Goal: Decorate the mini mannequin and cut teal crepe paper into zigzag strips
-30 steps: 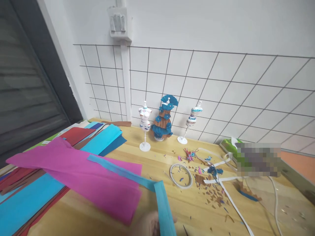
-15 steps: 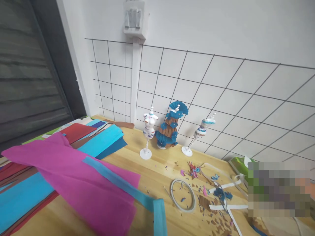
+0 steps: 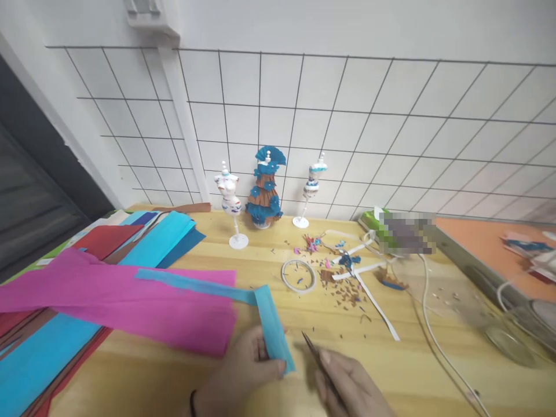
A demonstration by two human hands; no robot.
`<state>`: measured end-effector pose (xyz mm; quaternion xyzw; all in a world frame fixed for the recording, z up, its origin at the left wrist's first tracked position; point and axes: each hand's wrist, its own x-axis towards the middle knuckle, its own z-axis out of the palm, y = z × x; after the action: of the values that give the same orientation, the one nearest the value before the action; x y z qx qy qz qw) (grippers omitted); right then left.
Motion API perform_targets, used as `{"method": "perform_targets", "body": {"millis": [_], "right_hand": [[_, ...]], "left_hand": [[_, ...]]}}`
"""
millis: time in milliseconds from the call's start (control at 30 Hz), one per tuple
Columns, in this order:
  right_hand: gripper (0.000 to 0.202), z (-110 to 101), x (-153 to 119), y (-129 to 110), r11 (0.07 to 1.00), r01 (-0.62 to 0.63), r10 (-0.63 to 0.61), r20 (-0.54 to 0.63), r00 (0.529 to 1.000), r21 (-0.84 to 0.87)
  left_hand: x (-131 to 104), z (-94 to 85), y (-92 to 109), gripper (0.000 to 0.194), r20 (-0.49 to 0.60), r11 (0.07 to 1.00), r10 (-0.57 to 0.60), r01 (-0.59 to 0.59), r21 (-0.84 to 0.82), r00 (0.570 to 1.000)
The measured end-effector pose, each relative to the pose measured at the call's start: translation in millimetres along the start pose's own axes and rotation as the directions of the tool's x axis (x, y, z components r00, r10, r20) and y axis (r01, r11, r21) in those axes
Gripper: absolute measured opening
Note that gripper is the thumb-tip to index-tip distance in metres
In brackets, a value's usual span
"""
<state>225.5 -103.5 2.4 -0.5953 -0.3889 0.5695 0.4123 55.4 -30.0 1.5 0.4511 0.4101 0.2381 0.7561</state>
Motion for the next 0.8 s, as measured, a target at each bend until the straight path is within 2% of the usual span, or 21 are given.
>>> {"method": "perform_targets", "body": {"millis": [67,167,300,433,633,800], "right_hand": [[0.055,-1.1,-0.9,-2.3,1.0,0.013,-0.012,0.046,0.999,-0.026],[0.05,-4.4,-7.5,-13.9,0.976,0.139,-0.128,0.074,0.989,-0.165],[0.037,-5.2,-16.4,-30.7,0.947,0.251,-0.206,0.22,0.953,-0.202],[0.04,-3.4,-14.5,-32.3,0.94,0.249,-0.183,0.268,0.946,-0.235],[0.041,-7.3,-2.6,-15.2,0.915,0.264,-0.173,0.295,0.94,-0.305],[0.039,-7.7,-3.1,-14.8,0.923,0.266,-0.165,0.336,0.927,-0.279]], "left_hand": [[-0.2,0.2,-0.7,0.05,-0.006,1.0,0.023,-0.023,0.014,1.0],[-0.6,0.5,-2.0,0.053,0.009,0.998,0.054,-0.054,0.027,0.999],[-0.6,1.3,-2.7,0.052,0.031,0.996,0.089,-0.089,0.021,0.996],[-0.5,0.6,-3.6,0.053,0.058,0.996,0.091,-0.091,0.0,0.994],[-1.2,1.0,-4.6,0.049,0.068,0.994,0.102,-0.104,0.025,0.992],[-4.0,3.4,-1.6,0.052,0.067,0.993,0.099,-0.103,0.053,0.993]]}}
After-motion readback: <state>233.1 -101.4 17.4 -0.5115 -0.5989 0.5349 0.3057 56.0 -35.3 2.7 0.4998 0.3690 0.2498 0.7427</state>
